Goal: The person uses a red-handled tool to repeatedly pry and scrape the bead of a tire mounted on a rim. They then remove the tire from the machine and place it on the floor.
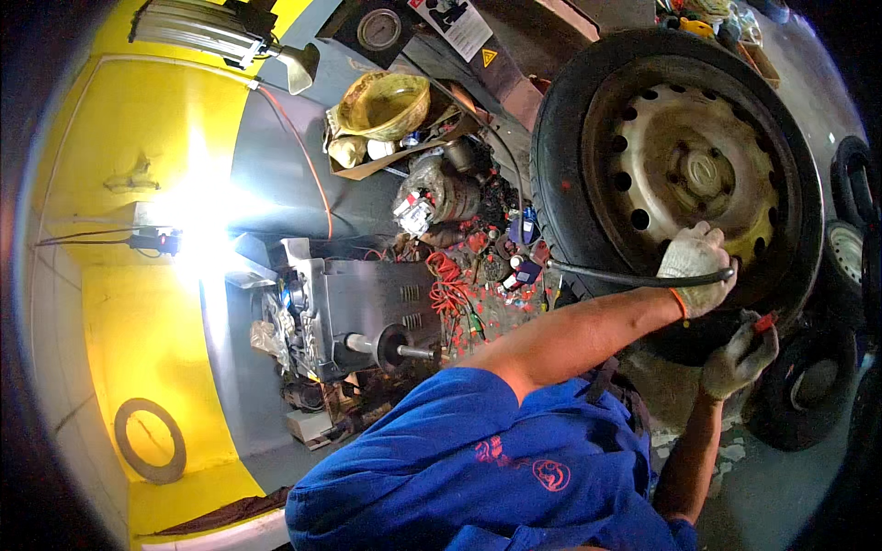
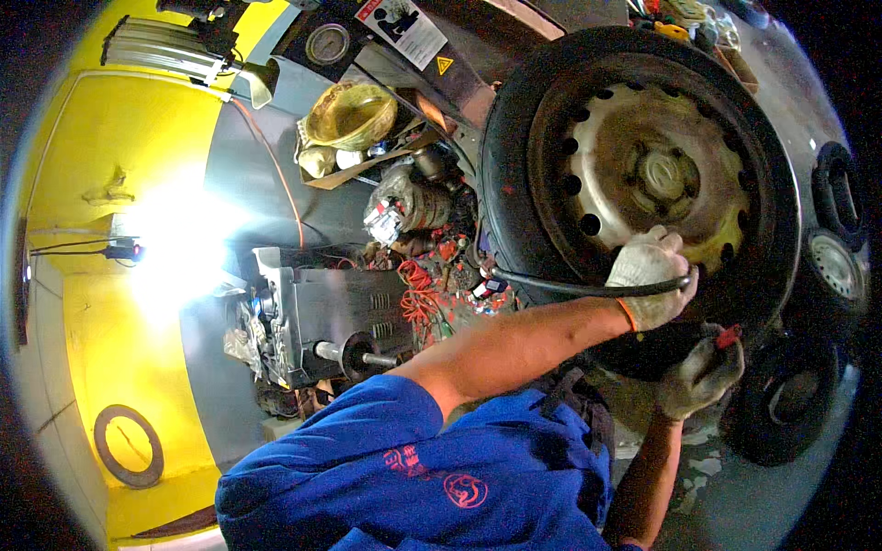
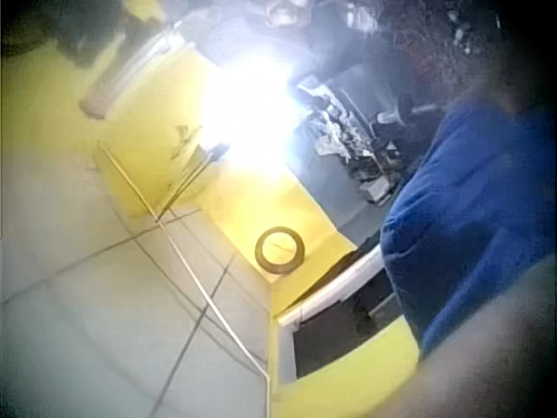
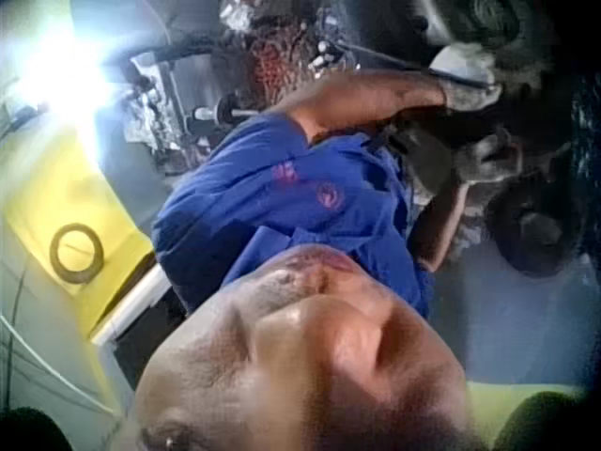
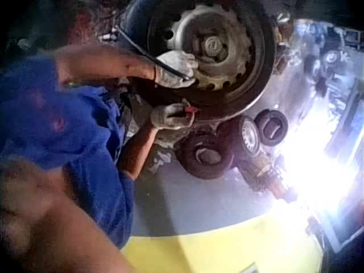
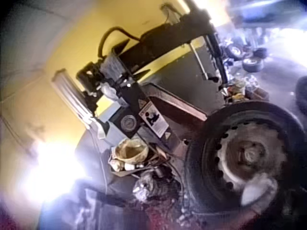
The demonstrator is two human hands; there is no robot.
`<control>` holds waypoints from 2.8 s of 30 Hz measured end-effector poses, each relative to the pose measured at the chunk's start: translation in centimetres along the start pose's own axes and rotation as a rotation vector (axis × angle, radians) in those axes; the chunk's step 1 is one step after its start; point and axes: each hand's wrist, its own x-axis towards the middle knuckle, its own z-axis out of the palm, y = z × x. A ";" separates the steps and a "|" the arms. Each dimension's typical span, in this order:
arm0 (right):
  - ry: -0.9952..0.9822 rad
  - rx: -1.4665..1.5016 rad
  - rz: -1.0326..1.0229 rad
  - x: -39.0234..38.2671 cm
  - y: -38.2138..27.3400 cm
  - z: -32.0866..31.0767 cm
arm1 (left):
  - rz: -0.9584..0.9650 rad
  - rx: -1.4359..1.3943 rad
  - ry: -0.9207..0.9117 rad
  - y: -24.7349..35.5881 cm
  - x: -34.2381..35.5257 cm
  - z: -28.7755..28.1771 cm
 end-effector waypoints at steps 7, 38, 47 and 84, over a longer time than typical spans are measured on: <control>-0.096 -0.272 -0.050 0.3 0.4 -0.4 | -0.005 -0.033 -0.026 -1.0 0.8 1.3; -0.095 -0.410 -0.269 2.9 -6.6 0.8 | 0.147 0.149 -0.095 -1.7 0.9 1.9; -0.107 -0.428 -0.273 3.0 -7.3 1.1 | 0.311 0.265 -0.092 -4.3 1.2 3.5; -0.019 -0.300 -0.108 2.4 -3.1 -0.1 | 0.097 -0.044 -0.018 -0.1 1.0 0.3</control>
